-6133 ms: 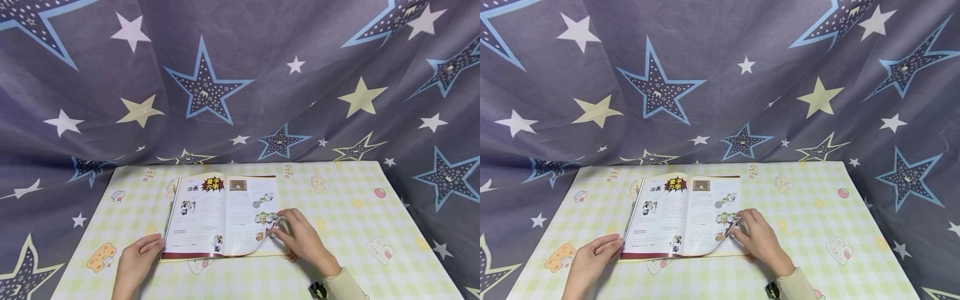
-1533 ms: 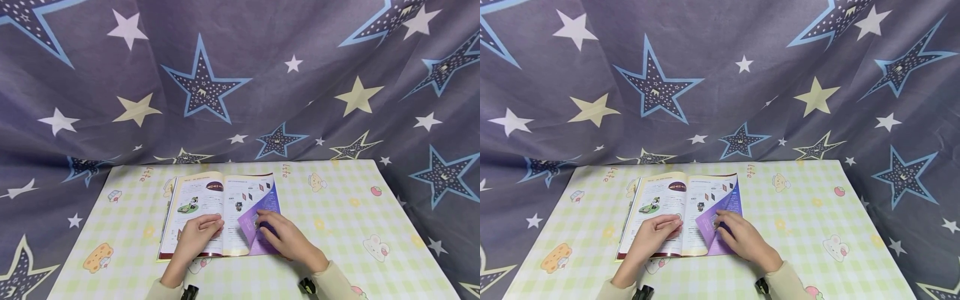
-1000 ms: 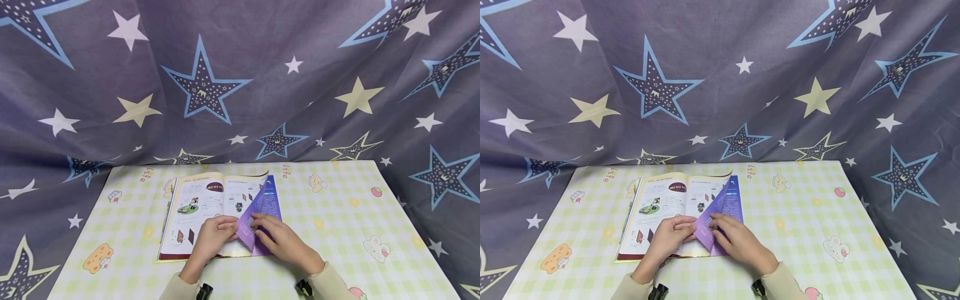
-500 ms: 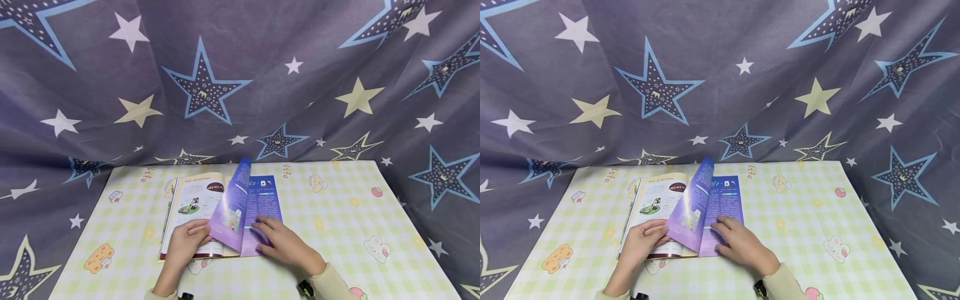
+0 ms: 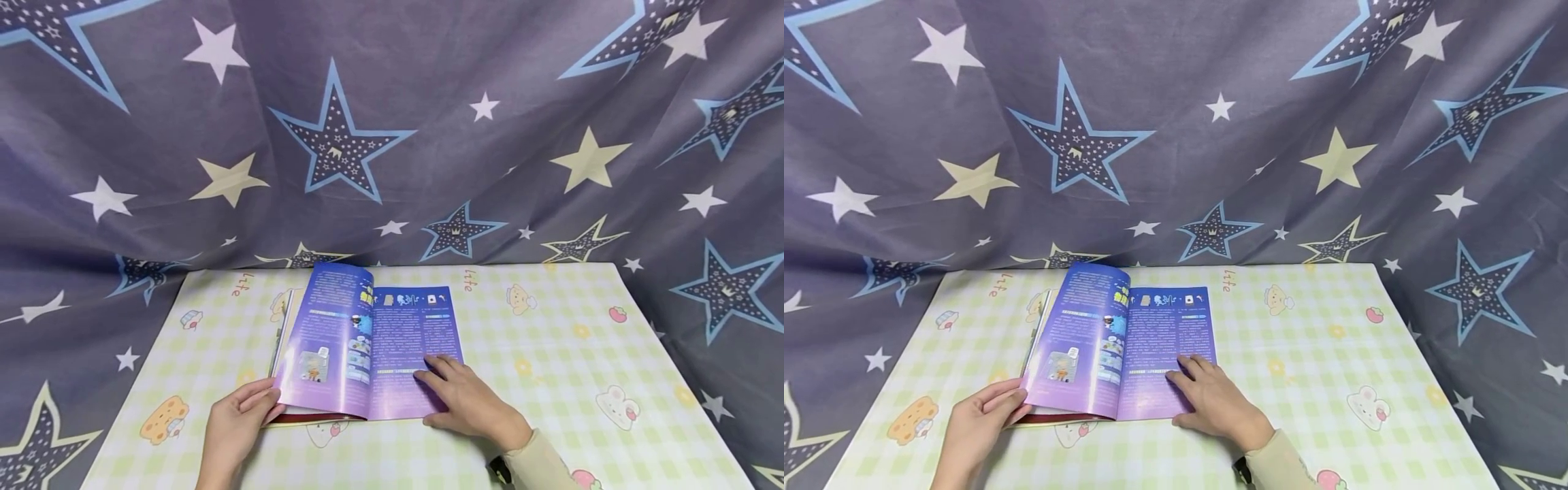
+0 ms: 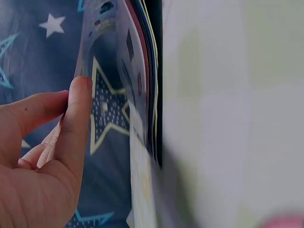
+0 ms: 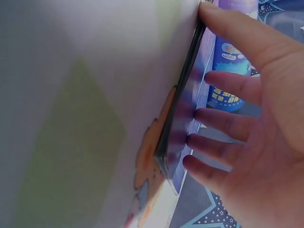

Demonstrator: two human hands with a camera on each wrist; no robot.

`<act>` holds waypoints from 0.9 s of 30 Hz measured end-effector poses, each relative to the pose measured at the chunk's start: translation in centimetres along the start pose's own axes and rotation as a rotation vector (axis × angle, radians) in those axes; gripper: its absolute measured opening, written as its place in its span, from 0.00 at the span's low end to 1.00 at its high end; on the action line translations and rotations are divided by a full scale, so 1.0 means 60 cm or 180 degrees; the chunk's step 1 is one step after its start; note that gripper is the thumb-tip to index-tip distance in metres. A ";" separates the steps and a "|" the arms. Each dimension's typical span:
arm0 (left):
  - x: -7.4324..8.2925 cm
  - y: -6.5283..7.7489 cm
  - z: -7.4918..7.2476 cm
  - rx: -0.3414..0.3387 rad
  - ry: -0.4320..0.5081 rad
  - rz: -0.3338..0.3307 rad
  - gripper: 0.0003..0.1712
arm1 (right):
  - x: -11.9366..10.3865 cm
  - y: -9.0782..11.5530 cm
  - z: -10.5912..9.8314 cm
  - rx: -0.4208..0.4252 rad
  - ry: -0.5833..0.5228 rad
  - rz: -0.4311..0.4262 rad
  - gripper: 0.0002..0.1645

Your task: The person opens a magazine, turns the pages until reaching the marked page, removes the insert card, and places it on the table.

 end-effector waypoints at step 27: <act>0.004 0.005 -0.052 0.0248 -0.0821 0.0016 0.24 | 0.057 0.042 -0.039 0.0346 -0.0805 0.0332 0.14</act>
Point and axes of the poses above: each hand's wrist, its own y-axis away from the middle knuckle, its own z-axis out of the palm, x = y × z, the point moved 9 cm from there along -y, towards the middle knuckle, and after that the axes turned 5 degrees about y, right-handed, at the moved point
